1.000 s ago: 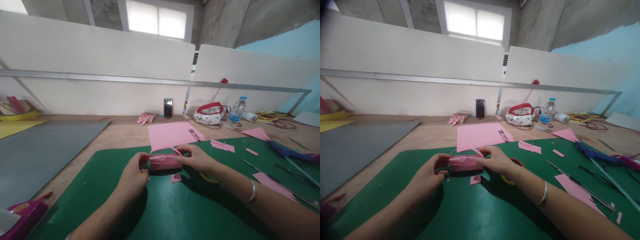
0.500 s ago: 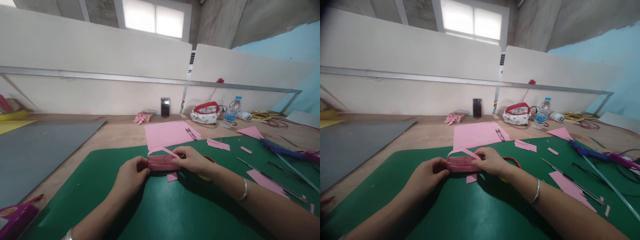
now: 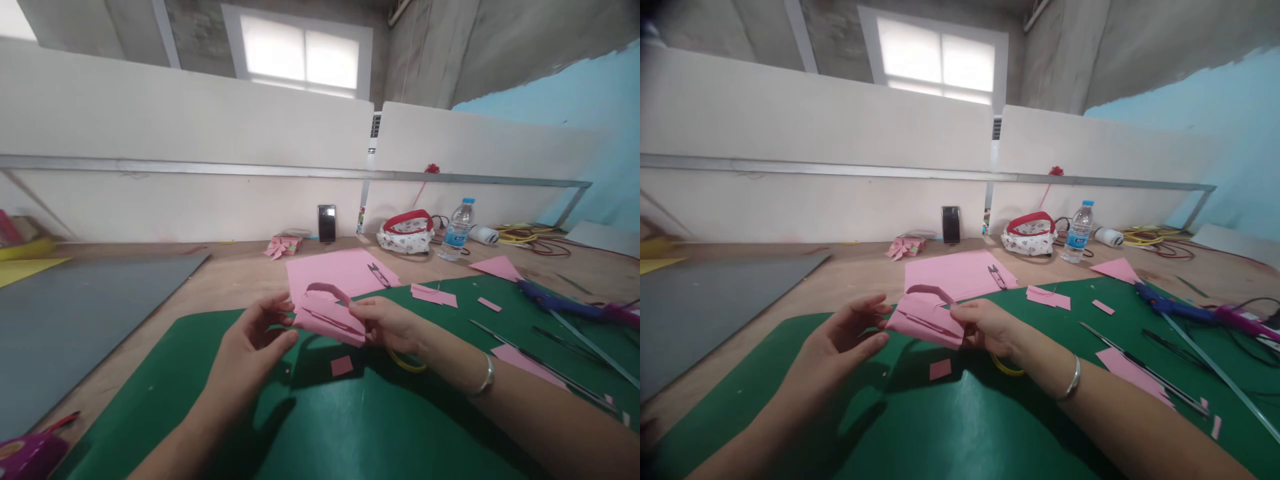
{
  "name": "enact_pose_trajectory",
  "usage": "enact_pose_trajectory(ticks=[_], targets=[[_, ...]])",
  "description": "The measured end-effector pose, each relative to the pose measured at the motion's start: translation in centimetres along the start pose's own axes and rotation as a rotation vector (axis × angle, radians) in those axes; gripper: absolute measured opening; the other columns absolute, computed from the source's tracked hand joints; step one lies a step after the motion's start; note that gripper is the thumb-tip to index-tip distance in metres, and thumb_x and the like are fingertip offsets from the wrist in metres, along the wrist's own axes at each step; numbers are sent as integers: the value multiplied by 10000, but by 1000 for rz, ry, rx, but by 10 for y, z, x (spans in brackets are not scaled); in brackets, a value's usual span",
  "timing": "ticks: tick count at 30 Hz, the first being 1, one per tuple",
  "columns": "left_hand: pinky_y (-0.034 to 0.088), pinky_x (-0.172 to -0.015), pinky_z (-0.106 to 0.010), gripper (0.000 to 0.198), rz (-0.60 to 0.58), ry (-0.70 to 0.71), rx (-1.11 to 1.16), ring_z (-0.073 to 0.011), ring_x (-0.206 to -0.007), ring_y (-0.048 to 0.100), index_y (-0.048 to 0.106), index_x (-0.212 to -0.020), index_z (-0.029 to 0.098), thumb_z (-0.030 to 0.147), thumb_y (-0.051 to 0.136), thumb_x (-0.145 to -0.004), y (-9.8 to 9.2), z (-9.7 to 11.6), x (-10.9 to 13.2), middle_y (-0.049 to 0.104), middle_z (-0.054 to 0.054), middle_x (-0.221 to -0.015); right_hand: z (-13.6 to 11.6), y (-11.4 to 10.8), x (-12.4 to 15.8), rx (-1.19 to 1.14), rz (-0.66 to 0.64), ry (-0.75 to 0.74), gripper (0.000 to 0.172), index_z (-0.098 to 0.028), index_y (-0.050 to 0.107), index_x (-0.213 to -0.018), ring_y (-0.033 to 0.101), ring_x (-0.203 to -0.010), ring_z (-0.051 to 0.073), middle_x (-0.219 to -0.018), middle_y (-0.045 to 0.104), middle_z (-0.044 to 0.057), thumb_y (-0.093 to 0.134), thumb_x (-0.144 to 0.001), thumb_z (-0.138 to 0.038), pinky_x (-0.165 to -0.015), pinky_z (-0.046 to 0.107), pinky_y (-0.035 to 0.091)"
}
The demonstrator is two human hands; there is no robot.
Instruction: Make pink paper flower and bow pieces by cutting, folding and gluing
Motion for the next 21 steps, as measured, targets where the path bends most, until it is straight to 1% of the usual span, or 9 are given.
enact_pose_trajectory(ticks=[3,6,8,10,11,13,15,18,21], targets=[[529,-635,-289,574,-44,51,91,-194,-851,592,500,-1201,236,318,693,-667,4,9,6,581,-56,-1079,8,5,-1,-76,-83,66,301,-139,558,-690,387,-465,63,-525,426,-63,671,-749,-412,-528,213,404],[498,-738,-290,442,-59,169,22,-161,-832,554,589,-1116,257,267,692,-686,4,19,11,554,-31,-1078,12,10,-1,-108,-139,83,296,-121,601,-745,451,-515,74,-608,514,-27,685,-747,-404,-543,216,399],[482,-745,-291,385,-67,262,-76,-153,-808,533,624,-1089,287,267,678,-708,3,26,13,536,-21,-1089,13,12,-1,-114,-163,72,290,-112,627,-792,475,-542,77,-669,556,-8,693,-745,-390,-556,215,396],[473,-736,-299,405,-83,332,-188,-174,-845,533,613,-1119,313,288,674,-720,4,30,15,529,-25,-1106,12,14,-1,-109,-185,54,284,-104,644,-805,488,-553,79,-690,578,1,712,-730,-369,-569,218,396],[469,-766,-311,428,-83,362,-243,-196,-911,534,599,-1141,319,305,678,-721,4,32,16,525,-31,-1131,12,15,0,-104,-196,44,284,-102,648,-794,496,-555,83,-685,584,3,722,-718,-365,-572,222,397],[436,-882,-355,476,-82,430,-344,-249,-1095,485,563,-1187,323,345,676,-725,4,36,18,501,-45,-1218,11,17,0,-88,-213,23,296,-99,651,-753,513,-551,96,-650,587,5,731,-703,-379,-571,230,399],[376,-976,-402,493,-96,505,-429,-275,-1198,417,537,-1214,314,370,658,-739,7,40,21,488,-55,-1274,10,18,1,-65,-229,8,319,-99,658,-749,534,-561,112,-644,599,15,719,-710,-409,-573,239,401],[355,-997,-422,455,-123,581,-524,-280,-1195,417,549,-1191,293,354,641,-749,11,42,24,535,-62,-1234,11,20,1,-22,-235,-11,340,-104,673,-804,541,-584,116,-679,615,22,697,-729,-435,-579,237,396],[388,-965,-421,426,-84,555,-543,-282,-1168,441,568,-1169,284,330,633,-750,10,39,23,510,-77,-1230,12,19,1,37,-204,-42,359,-118,673,-836,493,-558,92,-667,591,-4,683,-736,-463,-551,216,364]])
Point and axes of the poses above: each hand's wrist, its own x-axis away from the middle knuckle, its own y-axis out of the palm, z = x × y, the point moved 6 cm from there along -x, towards the middle knuckle
